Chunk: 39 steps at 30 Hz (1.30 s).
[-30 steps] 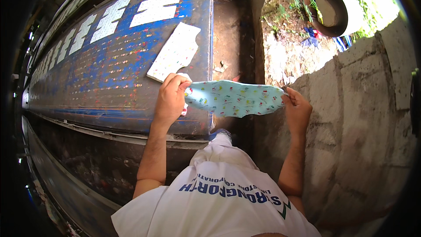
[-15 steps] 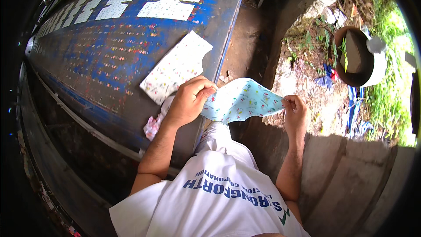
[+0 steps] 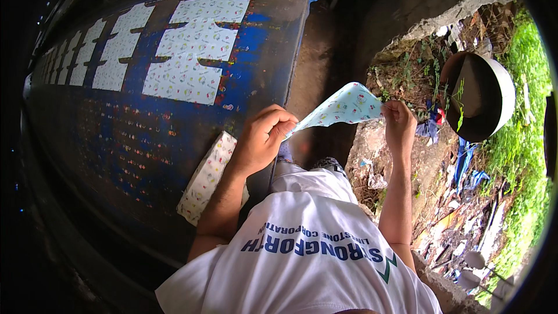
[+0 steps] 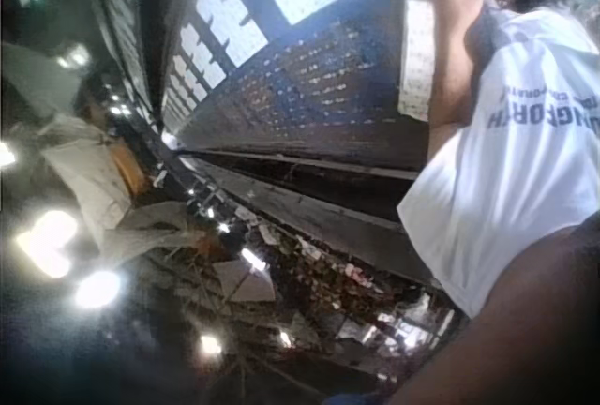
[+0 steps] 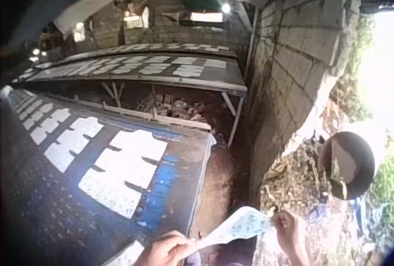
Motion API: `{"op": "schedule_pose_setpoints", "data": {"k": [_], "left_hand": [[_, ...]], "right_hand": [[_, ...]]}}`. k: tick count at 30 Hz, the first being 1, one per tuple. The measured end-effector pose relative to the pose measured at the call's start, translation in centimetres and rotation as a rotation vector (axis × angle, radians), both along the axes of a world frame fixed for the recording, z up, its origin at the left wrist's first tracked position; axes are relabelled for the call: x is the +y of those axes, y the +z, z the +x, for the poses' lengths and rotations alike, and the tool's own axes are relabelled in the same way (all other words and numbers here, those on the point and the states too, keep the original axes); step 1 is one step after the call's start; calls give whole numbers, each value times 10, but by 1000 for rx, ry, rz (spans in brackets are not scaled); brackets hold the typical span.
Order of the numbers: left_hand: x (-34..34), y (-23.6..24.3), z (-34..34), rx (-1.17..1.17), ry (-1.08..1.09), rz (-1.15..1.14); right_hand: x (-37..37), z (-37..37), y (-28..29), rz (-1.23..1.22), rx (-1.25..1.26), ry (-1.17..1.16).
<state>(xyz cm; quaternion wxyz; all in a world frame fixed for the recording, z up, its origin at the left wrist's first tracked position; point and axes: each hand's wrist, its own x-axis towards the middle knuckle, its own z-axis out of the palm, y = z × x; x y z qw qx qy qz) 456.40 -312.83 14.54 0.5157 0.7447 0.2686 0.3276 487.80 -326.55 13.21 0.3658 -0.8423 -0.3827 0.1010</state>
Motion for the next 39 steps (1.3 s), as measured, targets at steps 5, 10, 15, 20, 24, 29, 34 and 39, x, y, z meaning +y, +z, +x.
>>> {"op": "schedule_pose_setpoints", "data": {"k": [5, 10, 15, 20, 24, 29, 34, 39], "left_hand": [[63, -7, 45, 28, 34, 19], [132, -15, 103, 53, 117, 12], [208, -21, 184, 69, 211, 22], [281, 0, 262, 89, 335, 35], [330, 7, 300, 110, 430, 42], [398, 5, 335, 116, 526, 15], [477, -8, 350, 58, 601, 40], [534, -20, 337, 23, 747, 53]], "right_hand": [[81, 48, -25, 74, 53, 69], [180, 126, -35, 103, 100, 124], [283, 216, -38, 126, 176, 238], [378, 298, -24, 84, 190, 319], [445, 340, -23, 62, 197, 409], [520, 373, -31, 38, 297, 475], [620, 401, -43, 88, 313, 620], [742, 398, -36, 84, 364, 756]]}}
